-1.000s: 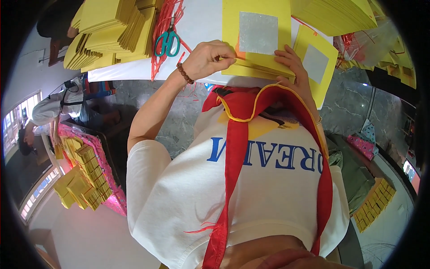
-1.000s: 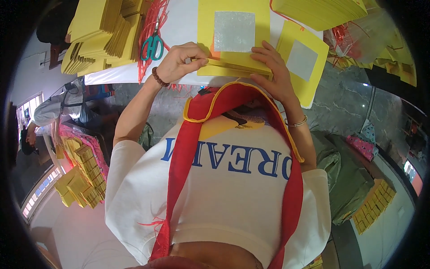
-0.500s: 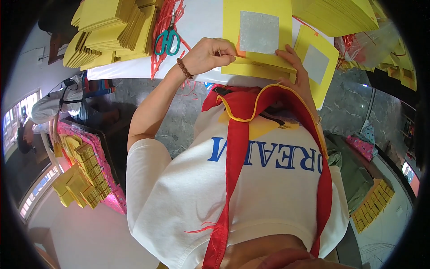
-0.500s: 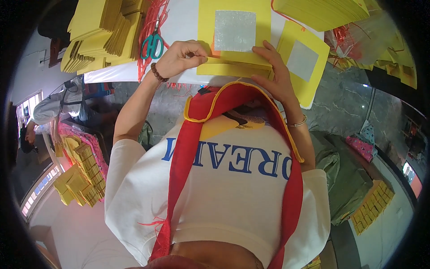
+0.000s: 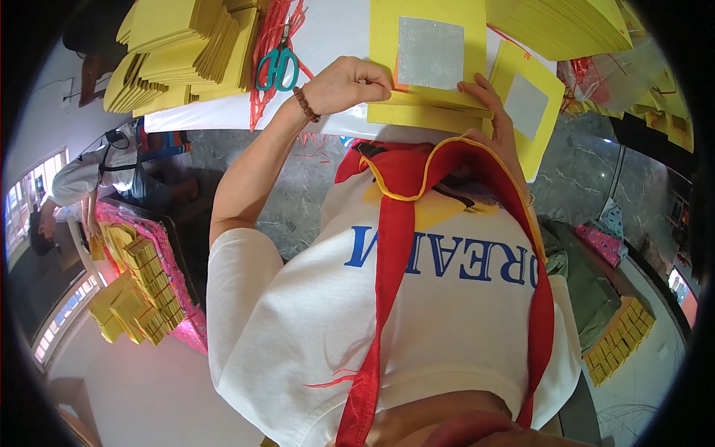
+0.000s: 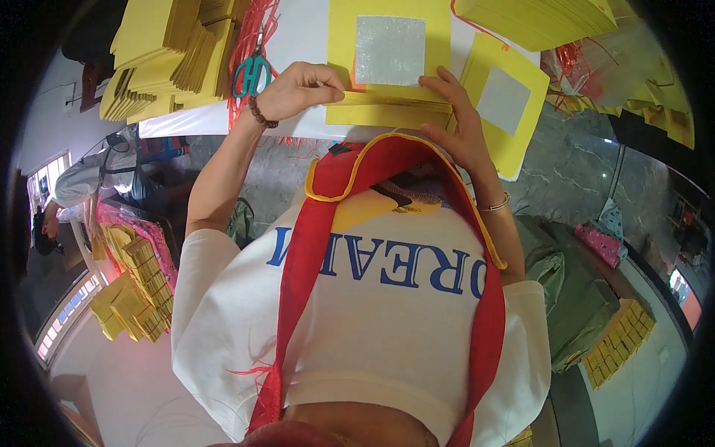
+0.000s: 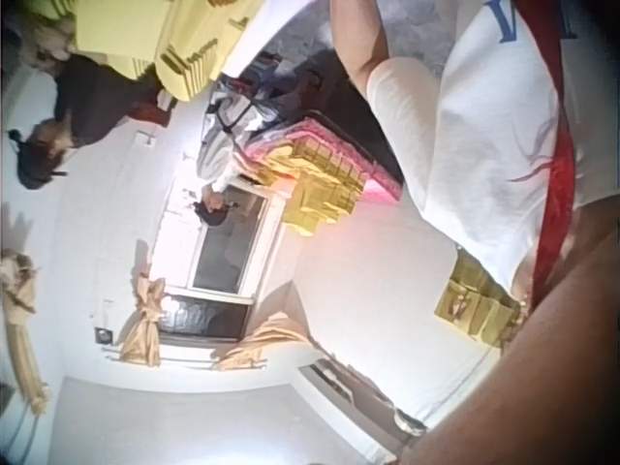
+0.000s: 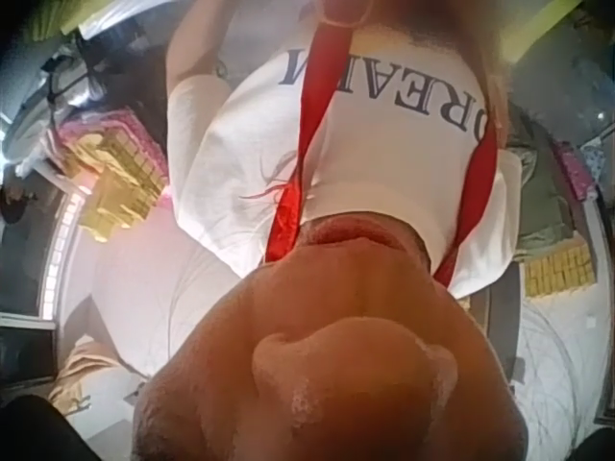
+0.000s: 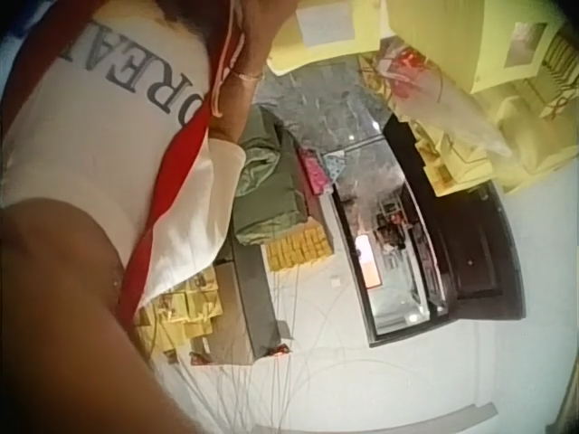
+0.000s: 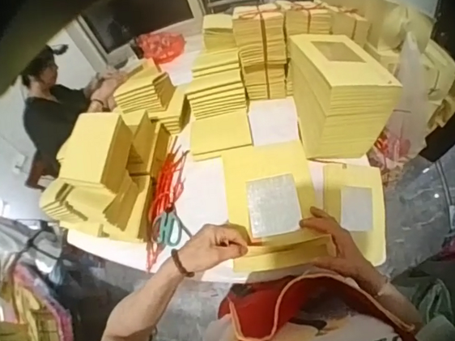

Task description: Folding yellow joss paper sheets with silver foil centers by hand.

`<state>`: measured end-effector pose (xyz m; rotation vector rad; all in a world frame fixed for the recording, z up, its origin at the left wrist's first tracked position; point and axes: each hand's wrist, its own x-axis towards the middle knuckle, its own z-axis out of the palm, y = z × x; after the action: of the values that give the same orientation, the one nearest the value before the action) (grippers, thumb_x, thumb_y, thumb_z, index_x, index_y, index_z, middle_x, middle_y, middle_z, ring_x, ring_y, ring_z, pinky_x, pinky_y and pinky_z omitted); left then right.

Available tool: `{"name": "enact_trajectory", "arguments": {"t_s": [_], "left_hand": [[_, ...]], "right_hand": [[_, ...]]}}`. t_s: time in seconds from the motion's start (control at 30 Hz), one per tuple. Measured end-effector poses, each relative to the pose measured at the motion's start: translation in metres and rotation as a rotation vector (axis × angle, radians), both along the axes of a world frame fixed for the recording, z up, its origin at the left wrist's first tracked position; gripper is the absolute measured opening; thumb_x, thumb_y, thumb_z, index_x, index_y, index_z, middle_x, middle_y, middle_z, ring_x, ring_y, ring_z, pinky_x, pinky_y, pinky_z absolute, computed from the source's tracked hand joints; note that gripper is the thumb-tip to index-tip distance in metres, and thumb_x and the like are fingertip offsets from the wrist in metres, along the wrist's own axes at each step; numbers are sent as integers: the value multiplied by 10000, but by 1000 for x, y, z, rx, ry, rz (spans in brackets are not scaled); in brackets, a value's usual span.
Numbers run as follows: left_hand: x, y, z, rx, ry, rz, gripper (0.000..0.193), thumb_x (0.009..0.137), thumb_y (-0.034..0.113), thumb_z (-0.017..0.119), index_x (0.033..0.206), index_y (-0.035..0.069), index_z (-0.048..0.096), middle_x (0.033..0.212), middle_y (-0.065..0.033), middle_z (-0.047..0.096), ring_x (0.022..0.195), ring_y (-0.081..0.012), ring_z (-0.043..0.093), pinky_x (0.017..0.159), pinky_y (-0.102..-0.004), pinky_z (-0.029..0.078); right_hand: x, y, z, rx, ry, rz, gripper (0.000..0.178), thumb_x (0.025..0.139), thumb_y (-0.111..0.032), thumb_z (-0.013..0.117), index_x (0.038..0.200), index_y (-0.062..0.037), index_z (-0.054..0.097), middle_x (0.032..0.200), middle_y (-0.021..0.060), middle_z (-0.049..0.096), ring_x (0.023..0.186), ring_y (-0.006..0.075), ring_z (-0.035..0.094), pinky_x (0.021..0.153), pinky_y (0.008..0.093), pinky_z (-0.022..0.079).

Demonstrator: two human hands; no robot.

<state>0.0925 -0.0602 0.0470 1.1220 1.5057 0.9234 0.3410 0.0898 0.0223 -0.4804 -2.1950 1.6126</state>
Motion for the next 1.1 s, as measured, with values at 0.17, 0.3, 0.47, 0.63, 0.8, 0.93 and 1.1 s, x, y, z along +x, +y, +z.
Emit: {"name": "enact_trajectory", "arguments": {"t_s": [0.17,0.3,0.47,0.63,0.8,0.93,1.1], "left_hand": [[-3,1,-1,-24,3,-25,142,783,133,580,773,-3,621,636,7,549,613,-56,471,575,-227,391],[-5,5,3,-52,53,-75,152,783,144,573,766,0,617,629,0,548,608,-60,471,572,-231,389],[-4,5,1,-21,38,-75,150,781,143,570,765,2,620,617,-3,541,603,-63,466,563,-236,385],[-5,-4,9,43,82,-58,306,792,271,647,966,19,630,817,-63,618,758,-132,553,696,-273,437],[12,-14,11,446,708,-117,741,724,283,727,1339,66,377,1266,-152,469,1168,-336,407,973,-406,328],[21,-9,-20,516,724,153,637,718,144,678,1303,97,432,1251,-113,485,1125,-321,429,941,-409,360],[7,-5,-31,593,715,119,435,689,3,573,1106,118,621,1157,-104,560,1082,-306,472,882,-388,409]], "right_hand": [[-1,1,-4,7,1,15,584,711,-254,696,1249,-113,517,1344,129,441,1344,289,276,1076,405,239],[-2,2,-3,15,6,0,584,713,-293,695,1241,-111,524,1323,117,466,1343,287,279,1073,405,244],[-5,-4,-1,30,-14,-56,488,738,-181,691,1197,-99,549,1297,116,494,1326,289,312,1058,396,278],[-9,3,-23,116,59,-86,288,776,-2,634,1054,-63,595,1185,109,582,1281,302,380,1033,385,323],[-8,3,-26,-32,114,-144,221,794,30,598,998,-55,598,1119,93,616,1267,293,398,1030,384,326],[-8,2,-24,-21,97,-139,249,792,38,593,1024,-53,594,1113,92,616,1267,287,398,1032,380,323],[-6,6,-22,-93,70,-191,465,698,35,654,1142,-69,560,1247,103,531,1264,292,396,1046,379,308]]}}
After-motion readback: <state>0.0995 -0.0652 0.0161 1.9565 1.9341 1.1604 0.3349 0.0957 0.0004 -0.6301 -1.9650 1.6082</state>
